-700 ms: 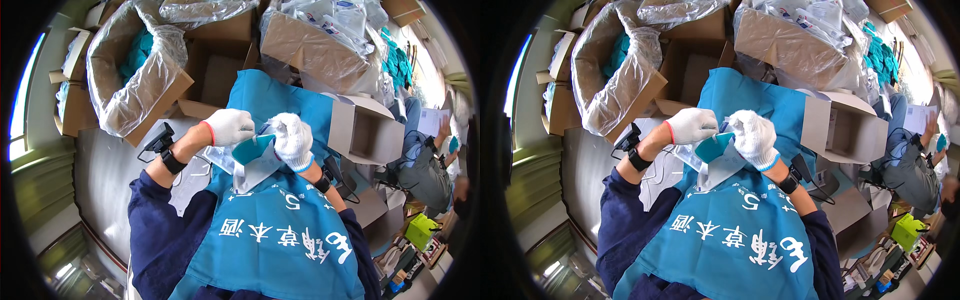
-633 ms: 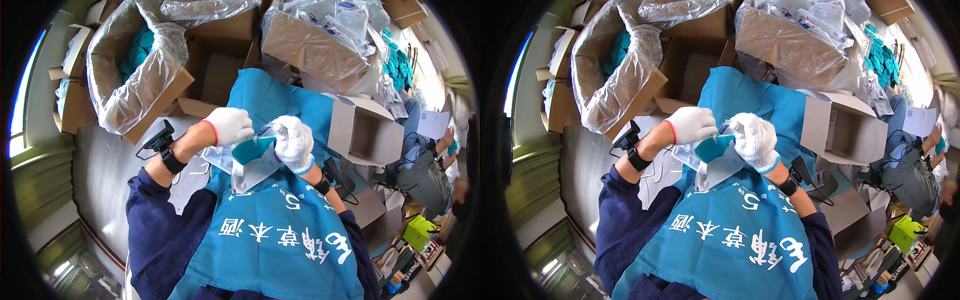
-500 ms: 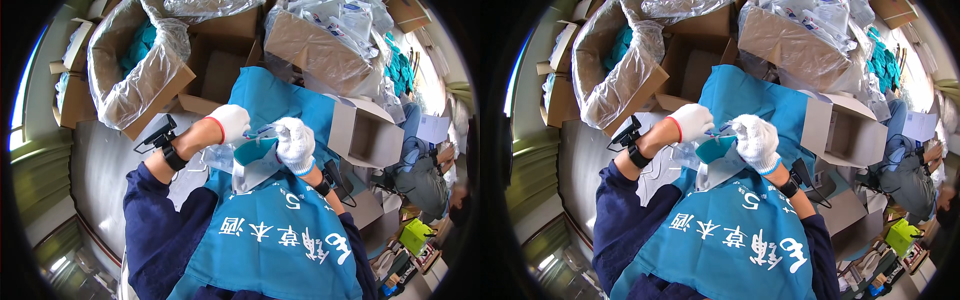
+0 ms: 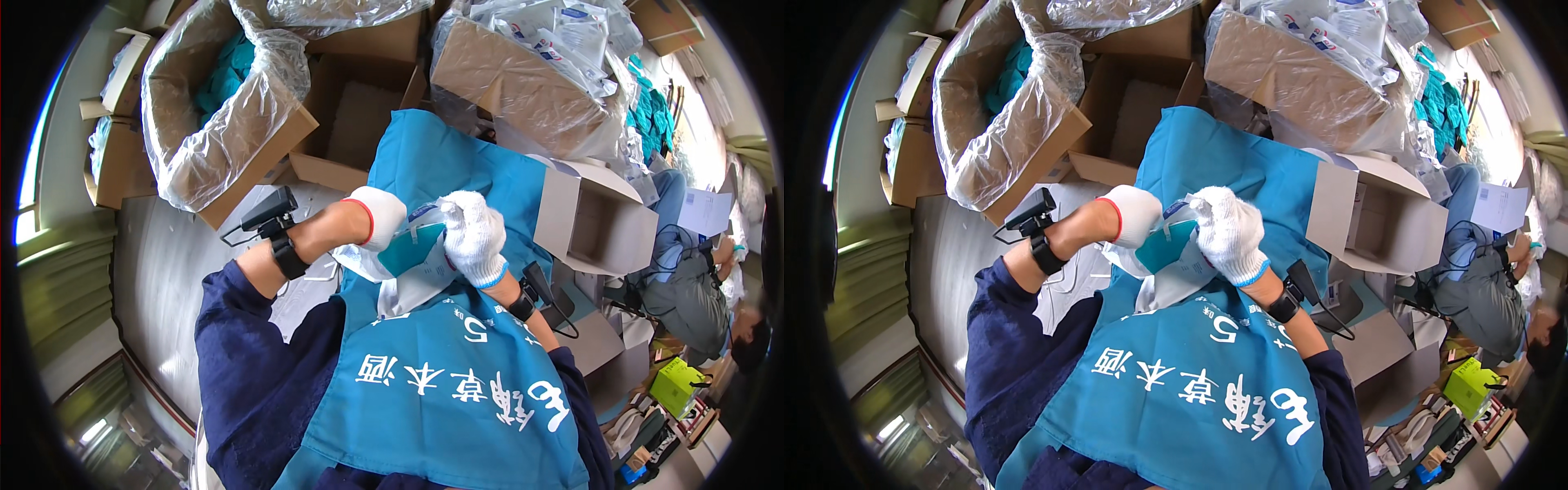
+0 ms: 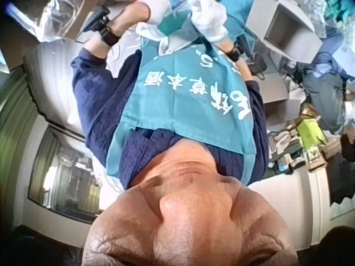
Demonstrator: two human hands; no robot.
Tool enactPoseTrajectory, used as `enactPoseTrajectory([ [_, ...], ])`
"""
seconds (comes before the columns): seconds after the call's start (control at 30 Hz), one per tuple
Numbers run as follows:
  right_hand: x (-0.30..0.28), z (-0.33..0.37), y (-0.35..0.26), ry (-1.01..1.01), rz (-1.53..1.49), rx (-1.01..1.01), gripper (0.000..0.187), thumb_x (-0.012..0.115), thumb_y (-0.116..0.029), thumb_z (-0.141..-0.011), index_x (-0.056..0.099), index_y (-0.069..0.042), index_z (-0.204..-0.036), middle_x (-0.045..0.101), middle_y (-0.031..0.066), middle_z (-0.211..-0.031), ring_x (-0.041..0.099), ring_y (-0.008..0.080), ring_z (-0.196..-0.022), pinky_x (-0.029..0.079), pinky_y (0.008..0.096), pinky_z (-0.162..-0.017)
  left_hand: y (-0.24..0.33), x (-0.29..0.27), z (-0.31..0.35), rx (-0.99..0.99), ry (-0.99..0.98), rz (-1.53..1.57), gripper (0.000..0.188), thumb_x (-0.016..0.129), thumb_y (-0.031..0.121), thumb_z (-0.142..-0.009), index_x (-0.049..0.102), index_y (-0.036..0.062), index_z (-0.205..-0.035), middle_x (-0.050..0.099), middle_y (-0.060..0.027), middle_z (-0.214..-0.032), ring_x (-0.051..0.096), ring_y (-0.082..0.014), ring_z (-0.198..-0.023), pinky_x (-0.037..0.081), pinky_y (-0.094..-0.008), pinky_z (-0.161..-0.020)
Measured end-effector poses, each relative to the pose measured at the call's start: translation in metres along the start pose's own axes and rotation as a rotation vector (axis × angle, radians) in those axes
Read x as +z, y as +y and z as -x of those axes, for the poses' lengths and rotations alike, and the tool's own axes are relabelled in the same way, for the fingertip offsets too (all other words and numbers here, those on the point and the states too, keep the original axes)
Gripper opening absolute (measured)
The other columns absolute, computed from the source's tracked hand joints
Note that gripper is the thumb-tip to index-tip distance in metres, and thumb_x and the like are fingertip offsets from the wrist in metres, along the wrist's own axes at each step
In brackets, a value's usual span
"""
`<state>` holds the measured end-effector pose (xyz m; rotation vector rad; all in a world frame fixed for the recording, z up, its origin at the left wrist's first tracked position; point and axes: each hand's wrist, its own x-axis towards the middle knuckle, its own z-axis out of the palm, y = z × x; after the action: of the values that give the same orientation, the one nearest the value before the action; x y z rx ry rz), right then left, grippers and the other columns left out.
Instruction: The person packs teal face masks into white plastic bags and ties them with white strings. They repeatedly pick up masks from a pile, fold them, place them into bags, and secure the bags by tying knots. The person also handles cardboard boxes and stacks the packed items.
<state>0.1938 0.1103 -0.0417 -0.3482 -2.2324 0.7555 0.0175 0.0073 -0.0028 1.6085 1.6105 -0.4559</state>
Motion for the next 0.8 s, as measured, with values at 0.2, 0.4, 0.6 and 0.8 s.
enactPoseTrajectory([
  [0.2, 0.006, 0.008, 0.005, 0.002, 0.003, 0.107, 0.019, 0.067, -0.001, -0.079, 0.064, -0.009, -0.096, 0.067, 0.0090, -0.082, 0.066, 0.0304, -0.065, 0.052, 0.0368, -0.058, -0.004, 0.015, -0.010, -0.043, 0.136, 0.004, 0.017, 0.065, 0.012, -0.073, 0.073, -0.0012, -0.080, 0.069, -0.0234, -0.082, 0.070, -0.0403, -0.079, 0.057, -0.0444, -0.069],
  [0.4, 0.007, 0.009, 0.012, 0.018, 0.079, 0.194, 0.010, 0.068, -0.007, -0.088, 0.063, -0.009, -0.096, 0.067, 0.0119, -0.079, 0.066, 0.0326, -0.063, 0.051, 0.0375, -0.056, -0.041, 0.002, 0.005, -0.056, 0.669, 0.271, 0.022, 0.060, 0.016, -0.076, 0.074, 0.0026, -0.088, 0.069, -0.0190, -0.087, 0.067, -0.0373, -0.080, 0.055, -0.0437, -0.074],
  [0.6, 0.006, 0.011, 0.021, -0.044, 0.147, 0.317, 0.011, 0.070, -0.008, -0.086, 0.061, -0.009, -0.093, 0.067, 0.0127, -0.074, 0.066, 0.0321, -0.061, 0.051, 0.0382, -0.053, -0.075, -0.026, 0.054, 0.046, 1.048, 1.093, 0.022, 0.056, 0.005, -0.086, 0.071, -0.0023, -0.100, 0.069, -0.0033, -0.087, 0.062, -0.0112, -0.079, 0.050, -0.0263, -0.076],
  [0.8, -0.008, -0.007, 0.013, -0.122, -0.437, 0.675, 0.031, 0.072, -0.020, -0.091, 0.064, -0.001, -0.114, 0.067, 0.0116, -0.079, 0.067, 0.0173, -0.072, 0.053, 0.0281, -0.068, -0.076, -0.010, 0.053, 0.013, 1.062, 1.155, 0.017, 0.052, 0.004, -0.089, 0.068, -0.0009, -0.095, 0.059, 0.0041, -0.083, 0.052, -0.0057, -0.079, 0.044, -0.0220, -0.074],
])
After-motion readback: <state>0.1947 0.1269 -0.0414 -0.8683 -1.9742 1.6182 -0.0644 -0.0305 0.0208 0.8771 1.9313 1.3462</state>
